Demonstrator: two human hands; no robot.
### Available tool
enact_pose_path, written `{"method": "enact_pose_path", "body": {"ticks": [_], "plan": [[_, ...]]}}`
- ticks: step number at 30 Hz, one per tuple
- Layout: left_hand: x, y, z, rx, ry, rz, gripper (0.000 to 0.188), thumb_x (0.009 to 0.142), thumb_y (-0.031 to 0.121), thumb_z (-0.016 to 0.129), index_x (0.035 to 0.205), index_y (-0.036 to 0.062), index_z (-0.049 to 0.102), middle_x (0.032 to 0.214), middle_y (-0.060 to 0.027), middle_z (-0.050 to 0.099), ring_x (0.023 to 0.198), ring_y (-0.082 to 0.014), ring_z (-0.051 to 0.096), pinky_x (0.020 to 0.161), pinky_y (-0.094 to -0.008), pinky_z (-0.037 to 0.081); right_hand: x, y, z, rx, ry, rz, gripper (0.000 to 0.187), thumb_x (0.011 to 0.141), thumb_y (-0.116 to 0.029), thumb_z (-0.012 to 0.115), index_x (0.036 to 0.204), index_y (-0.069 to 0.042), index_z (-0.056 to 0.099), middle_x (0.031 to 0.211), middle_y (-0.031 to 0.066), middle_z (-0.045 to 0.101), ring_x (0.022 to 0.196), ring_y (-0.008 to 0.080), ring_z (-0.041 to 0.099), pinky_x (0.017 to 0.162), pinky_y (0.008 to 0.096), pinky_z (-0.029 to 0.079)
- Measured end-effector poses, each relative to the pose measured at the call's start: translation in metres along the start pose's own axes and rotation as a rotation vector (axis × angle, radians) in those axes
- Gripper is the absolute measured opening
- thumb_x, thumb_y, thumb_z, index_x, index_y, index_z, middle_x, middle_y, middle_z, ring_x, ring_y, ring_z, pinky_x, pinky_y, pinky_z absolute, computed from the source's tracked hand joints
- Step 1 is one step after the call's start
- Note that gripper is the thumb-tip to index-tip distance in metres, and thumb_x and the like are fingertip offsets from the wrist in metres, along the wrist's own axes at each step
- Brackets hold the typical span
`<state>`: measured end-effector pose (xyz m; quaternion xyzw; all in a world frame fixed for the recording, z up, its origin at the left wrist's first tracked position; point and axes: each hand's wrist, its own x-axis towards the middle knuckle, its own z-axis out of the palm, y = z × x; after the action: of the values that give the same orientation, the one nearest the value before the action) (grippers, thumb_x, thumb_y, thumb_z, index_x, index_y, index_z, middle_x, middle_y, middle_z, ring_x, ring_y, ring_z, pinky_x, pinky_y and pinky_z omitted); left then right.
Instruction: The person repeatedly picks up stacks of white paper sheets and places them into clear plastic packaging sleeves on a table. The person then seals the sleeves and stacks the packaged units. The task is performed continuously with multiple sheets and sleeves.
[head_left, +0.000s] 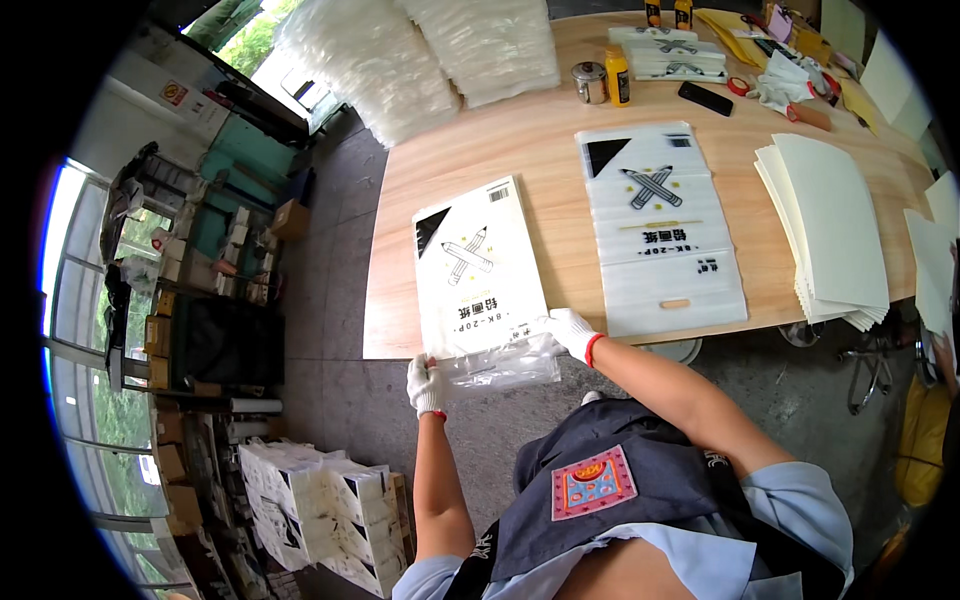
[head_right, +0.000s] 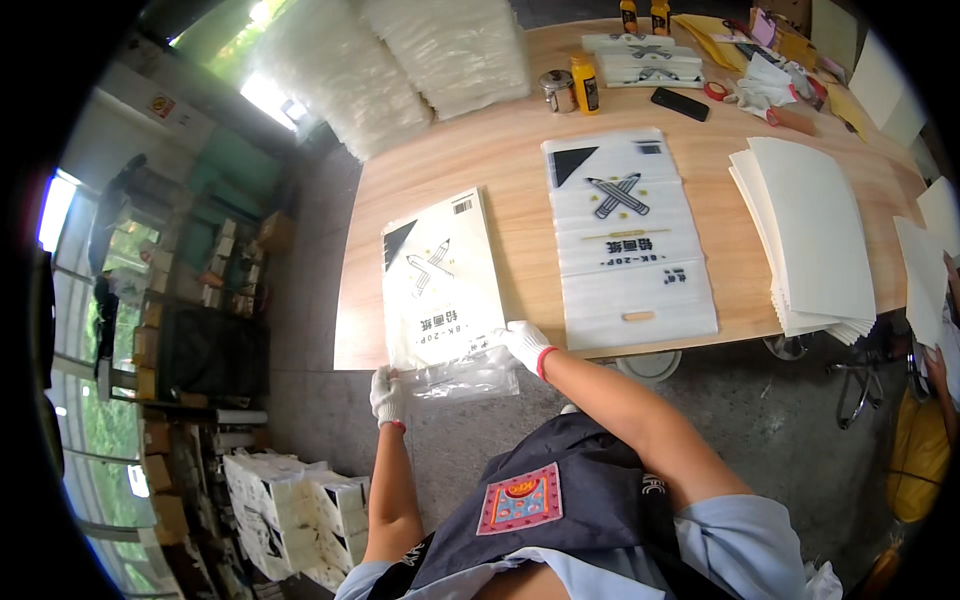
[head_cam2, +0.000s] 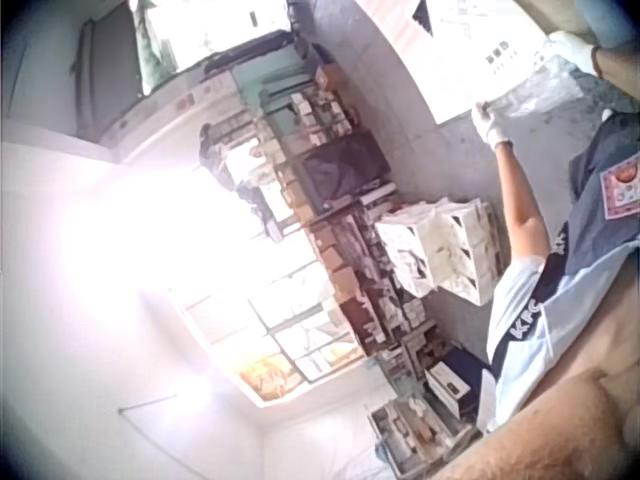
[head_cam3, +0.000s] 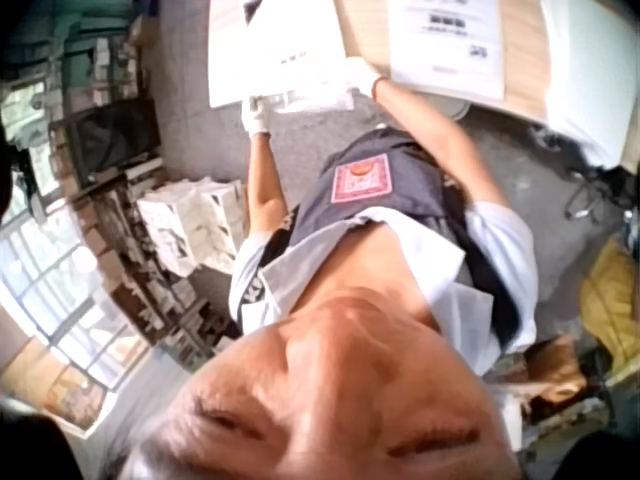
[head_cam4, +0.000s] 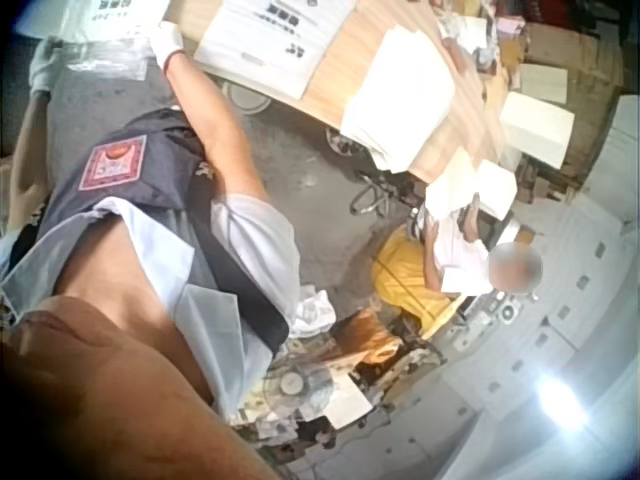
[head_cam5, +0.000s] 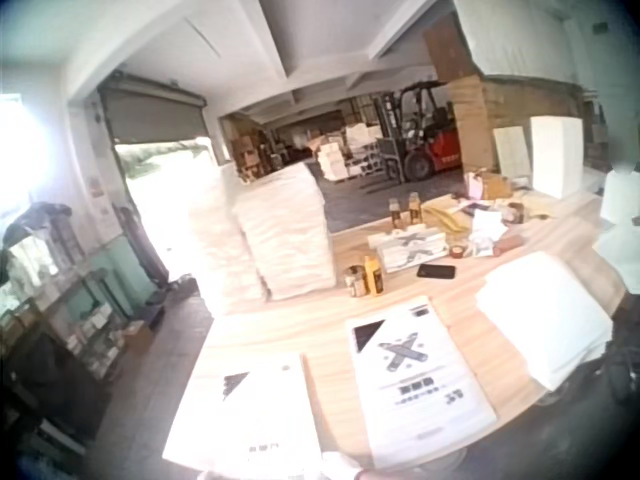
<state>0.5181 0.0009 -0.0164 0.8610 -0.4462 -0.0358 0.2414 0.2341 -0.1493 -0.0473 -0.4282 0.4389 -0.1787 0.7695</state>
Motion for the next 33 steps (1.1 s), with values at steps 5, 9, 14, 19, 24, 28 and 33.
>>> {"method": "enact_pose_path", "body": {"ticks": [5,9,14,19,24,28,33], "plan": [[-0.008,0.028,-0.002,0.150,-0.037,-0.185,0.016,0.082,0.011,0.061,0.097,0.0076,0.058,0.115,-0.0139,0.056,0.098,-0.0333,0.056,0.080,-0.0424,0.047,-0.029,0.011,0.007,0.112,-0.030,0.003,0.025,0.086,-0.021,0.065,0.103,-0.002,0.063,0.088,0.0082,0.067,0.065,0.0134,0.064,0.050,0.0288,0.053],[-0.010,0.087,-0.005,0.002,0.274,0.108,0.031,0.075,-0.002,0.065,0.105,-0.0010,0.056,0.128,-0.0190,0.046,0.119,-0.0330,0.043,0.097,-0.0410,0.042,-0.088,0.048,-0.010,0.131,-0.276,0.169,0.021,0.084,-0.019,0.068,0.098,-0.003,0.064,0.081,0.0069,0.067,0.061,0.0117,0.061,0.052,0.0268,0.051],[-0.021,0.205,0.055,-0.368,-0.053,0.651,0.034,0.071,0.000,0.071,0.103,0.0024,0.059,0.108,-0.0119,0.060,0.105,-0.0289,0.055,0.093,-0.0377,0.044,-0.130,0.067,-0.068,-0.017,-0.066,0.125,0.024,0.083,-0.018,0.065,0.099,-0.001,0.064,0.082,0.0088,0.068,0.063,0.0147,0.062,0.053,0.0299,0.052],[-0.069,0.334,0.121,-0.235,-0.460,0.844,0.027,0.076,0.031,0.069,0.097,0.0146,0.065,0.101,-0.0078,0.063,0.098,-0.0292,0.057,0.086,-0.0404,0.044,-0.153,0.060,-0.098,0.016,0.062,0.156,0.023,0.083,-0.017,0.060,0.100,-0.001,0.062,0.079,0.0096,0.066,0.058,0.0140,0.060,0.051,0.0290,0.051],[-0.071,0.373,0.153,0.033,-0.716,0.876,0.018,0.078,0.030,0.064,0.085,0.0151,0.070,0.101,-0.0085,0.064,0.095,-0.0293,0.058,0.083,-0.0416,0.045,-0.174,0.071,-0.113,0.045,0.063,0.053,0.036,0.086,-0.028,0.061,0.108,0.000,0.061,0.084,0.0103,0.067,0.064,0.0142,0.063,0.055,0.0257,0.052],[-0.056,0.372,0.157,-0.093,-0.819,0.849,0.020,0.078,0.023,0.057,0.089,0.0109,0.070,0.096,-0.0129,0.065,0.094,-0.0316,0.059,0.084,-0.0407,0.045,-0.198,0.045,-0.125,0.115,0.202,-0.145,0.031,0.091,-0.029,0.058,0.106,-0.002,0.063,0.085,0.0080,0.067,0.066,0.0134,0.063,0.057,0.0253,0.052],[-0.048,0.373,0.150,-0.169,-0.741,0.832,0.020,0.079,0.020,0.055,0.087,0.0082,0.069,0.092,-0.0149,0.066,0.092,-0.0333,0.060,0.083,-0.0408,0.046,-0.204,-0.012,-0.153,0.093,0.473,-0.059,0.041,0.089,-0.037,0.059,0.112,-0.003,0.062,0.088,0.0106,0.068,0.071,0.0155,0.065,0.061,0.0286,0.050]]}}
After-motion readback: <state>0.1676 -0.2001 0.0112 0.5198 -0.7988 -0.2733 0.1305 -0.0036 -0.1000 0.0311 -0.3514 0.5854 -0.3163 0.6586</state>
